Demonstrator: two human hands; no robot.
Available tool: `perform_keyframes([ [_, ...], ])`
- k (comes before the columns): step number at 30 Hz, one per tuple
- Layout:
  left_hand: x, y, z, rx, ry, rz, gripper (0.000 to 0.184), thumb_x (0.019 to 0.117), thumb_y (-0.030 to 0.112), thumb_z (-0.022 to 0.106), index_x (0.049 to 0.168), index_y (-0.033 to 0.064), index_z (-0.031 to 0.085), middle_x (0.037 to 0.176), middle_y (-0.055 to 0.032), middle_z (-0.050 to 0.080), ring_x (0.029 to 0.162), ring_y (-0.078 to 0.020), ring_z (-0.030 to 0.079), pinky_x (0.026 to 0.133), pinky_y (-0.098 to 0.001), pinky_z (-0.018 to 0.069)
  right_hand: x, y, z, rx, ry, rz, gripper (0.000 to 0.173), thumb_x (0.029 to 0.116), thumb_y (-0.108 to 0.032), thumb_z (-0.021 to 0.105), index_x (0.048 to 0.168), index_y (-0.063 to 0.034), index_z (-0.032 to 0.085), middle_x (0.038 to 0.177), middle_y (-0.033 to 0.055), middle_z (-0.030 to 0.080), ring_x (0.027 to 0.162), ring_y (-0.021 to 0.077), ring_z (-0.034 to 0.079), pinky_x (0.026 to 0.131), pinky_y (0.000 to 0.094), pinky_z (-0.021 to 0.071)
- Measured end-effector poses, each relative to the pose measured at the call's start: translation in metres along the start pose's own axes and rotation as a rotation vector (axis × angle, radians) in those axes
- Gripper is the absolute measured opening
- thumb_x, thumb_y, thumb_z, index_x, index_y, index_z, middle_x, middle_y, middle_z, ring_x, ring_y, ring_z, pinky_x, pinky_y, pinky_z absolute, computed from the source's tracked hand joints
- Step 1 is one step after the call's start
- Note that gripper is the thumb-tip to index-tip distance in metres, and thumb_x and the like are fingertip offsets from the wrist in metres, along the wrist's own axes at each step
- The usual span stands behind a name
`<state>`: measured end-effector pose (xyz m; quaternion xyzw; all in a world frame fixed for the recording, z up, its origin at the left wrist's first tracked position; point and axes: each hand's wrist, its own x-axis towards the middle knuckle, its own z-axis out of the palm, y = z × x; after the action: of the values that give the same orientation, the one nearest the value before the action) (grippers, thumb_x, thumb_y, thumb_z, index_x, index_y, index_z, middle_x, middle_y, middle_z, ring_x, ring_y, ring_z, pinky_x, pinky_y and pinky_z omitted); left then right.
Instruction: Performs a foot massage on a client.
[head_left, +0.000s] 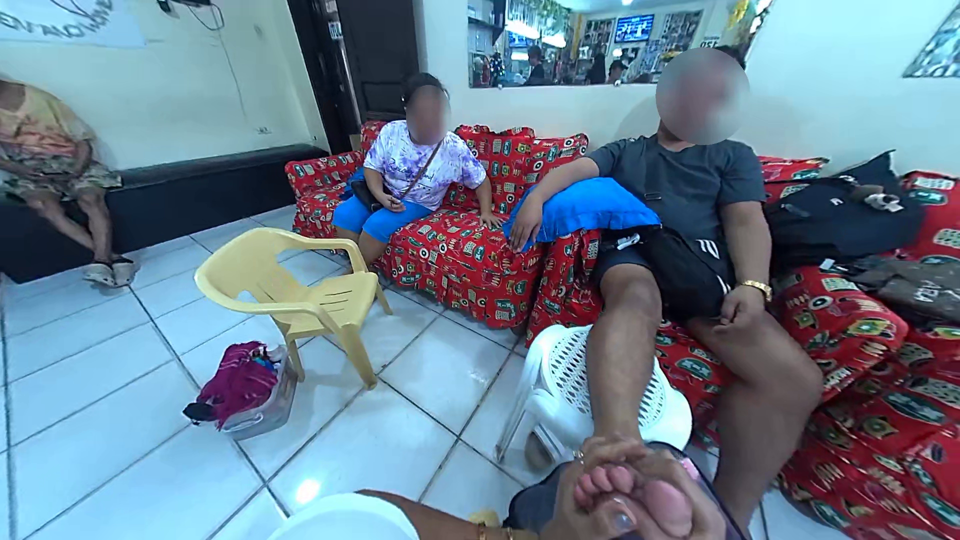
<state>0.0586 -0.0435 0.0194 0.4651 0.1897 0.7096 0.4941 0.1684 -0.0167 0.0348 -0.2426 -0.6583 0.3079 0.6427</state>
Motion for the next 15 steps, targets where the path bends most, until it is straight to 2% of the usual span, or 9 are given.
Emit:
perform_keyframes([
  [1, -0.004, -0.007, -0.007, 0.037, -0.1, 0.041, 0.042, 0.0934, 0.042, 0.068, 0.117, 0.0071, 0.069, 0.118, 0.0148, 0.068, 0.114, 0.0111, 0.056, 0.102, -0.016, 0.0449, -0.005, 0.0, -0.001, -0.021, 0.012, 0.006, 0.018, 0.0815, -0.032, 0.083, 0.091, -0.0216, 0.07, 0.093, -0.0167, 0.071, 0.095, -0.0064, 0.065, 0.09, 0.016, 0.0542],
  [2, -0.005, -0.01, -0.011, 0.084, -0.171, 0.076, 0.049, 0.0936, 0.043, 0.068, 0.122, 0.0036, 0.067, 0.126, 0.0095, 0.068, 0.122, 0.008, 0.054, 0.108, -0.018, 0.0416, -0.007, -0.004, 0.0, -0.04, 0.043, 0.004, 0.016, 0.0817, -0.031, 0.082, 0.086, -0.022, 0.069, 0.089, -0.0174, 0.069, 0.091, -0.0077, 0.065, 0.086, 0.0144, 0.0539],
  [3, -0.005, -0.007, -0.011, 0.138, -0.196, 0.084, 0.048, 0.0922, 0.039, 0.07, 0.117, -0.0023, 0.067, 0.123, 0.0023, 0.07, 0.124, 0.004, 0.056, 0.111, -0.0194, 0.0403, -0.007, -0.012, 0.003, -0.061, 0.085, 0.001, 0.018, 0.0817, -0.029, 0.082, 0.081, -0.0188, 0.067, 0.083, -0.0164, 0.068, 0.086, -0.0087, 0.064, 0.083, 0.0136, 0.0538],
  [4, -0.005, -0.003, -0.011, 0.193, -0.209, 0.075, 0.051, 0.0892, 0.031, 0.072, 0.114, -0.0133, 0.065, 0.124, -0.0119, 0.07, 0.129, -0.0061, 0.056, 0.116, -0.0242, 0.0358, -0.007, -0.018, 0.006, -0.072, 0.104, 0.007, 0.021, 0.0826, -0.029, 0.082, 0.077, -0.0169, 0.065, 0.078, -0.0161, 0.066, 0.082, -0.0094, 0.063, 0.081, 0.0129, 0.0534],
  [6, -0.005, -0.005, -0.017, 0.317, -0.262, 0.119, 0.062, 0.0914, 0.033, 0.068, 0.119, -0.0222, 0.06, 0.13, -0.0274, 0.064, 0.136, -0.0205, 0.052, 0.12, -0.0307, 0.03, -0.009, -0.021, 0.007, -0.064, 0.081, 0.01, 0.026, 0.0873, -0.034, 0.08, 0.075, -0.0166, 0.064, 0.073, -0.0159, 0.064, 0.076, -0.0094, 0.062, 0.077, 0.0126, 0.0526],
  [10, 0.008, -0.059, -0.051, 0.33, -0.411, 0.306, 0.051, 0.1001, 0.032, 0.061, 0.129, -0.0104, 0.061, 0.138, -0.0269, 0.058, 0.143, -0.0316, 0.045, 0.126, -0.0431, 0.0242, -0.015, 0.013, -0.014, -0.075, -0.088, -0.026, 0.034, 0.096, -0.046, 0.07, 0.079, -0.0175, 0.063, 0.075, -0.0112, 0.06, 0.073, -0.0046, 0.06, 0.069, 0.0151, 0.0514],
  [12, 0.021, -0.056, -0.057, 0.332, -0.403, 0.327, 0.052, 0.1004, 0.036, 0.06, 0.132, -0.0053, 0.062, 0.143, -0.0215, 0.057, 0.146, -0.0286, 0.041, 0.127, -0.0445, 0.0207, -0.011, 0.011, -0.013, -0.117, -0.134, -0.001, 0.041, 0.0965, -0.055, 0.065, 0.09, -0.0148, 0.064, 0.087, -0.0064, 0.066, 0.088, -0.0028, 0.063, 0.083, 0.0174, 0.0525],
  [13, 0.029, -0.048, -0.056, 0.339, -0.39, 0.323, 0.052, 0.1019, 0.042, 0.057, 0.132, -0.0006, 0.063, 0.146, -0.0164, 0.056, 0.149, -0.0246, 0.037, 0.127, -0.044, 0.0172, -0.008, 0.002, -0.011, -0.166, -0.154, 0.02, 0.051, 0.0935, -0.059, 0.066, 0.096, -0.0082, 0.062, 0.095, 0.0006, 0.069, 0.099, -0.0007, 0.064, 0.093, 0.0191, 0.0512],
  [15, 0.044, -0.037, -0.058, 0.387, -0.376, 0.325, 0.055, 0.1048, 0.053, 0.044, 0.129, 0.008, 0.066, 0.15, -0.008, 0.054, 0.153, -0.0209, 0.029, 0.128, -0.0447, 0.0116, -0.006, -0.002, -0.018, -0.25, -0.234, 0.057, 0.072, 0.0871, -0.054, 0.076, 0.112, 0.0105, 0.057, 0.116, 0.0223, 0.068, 0.123, 0.0163, 0.061, 0.111, 0.0288, 0.043],
])
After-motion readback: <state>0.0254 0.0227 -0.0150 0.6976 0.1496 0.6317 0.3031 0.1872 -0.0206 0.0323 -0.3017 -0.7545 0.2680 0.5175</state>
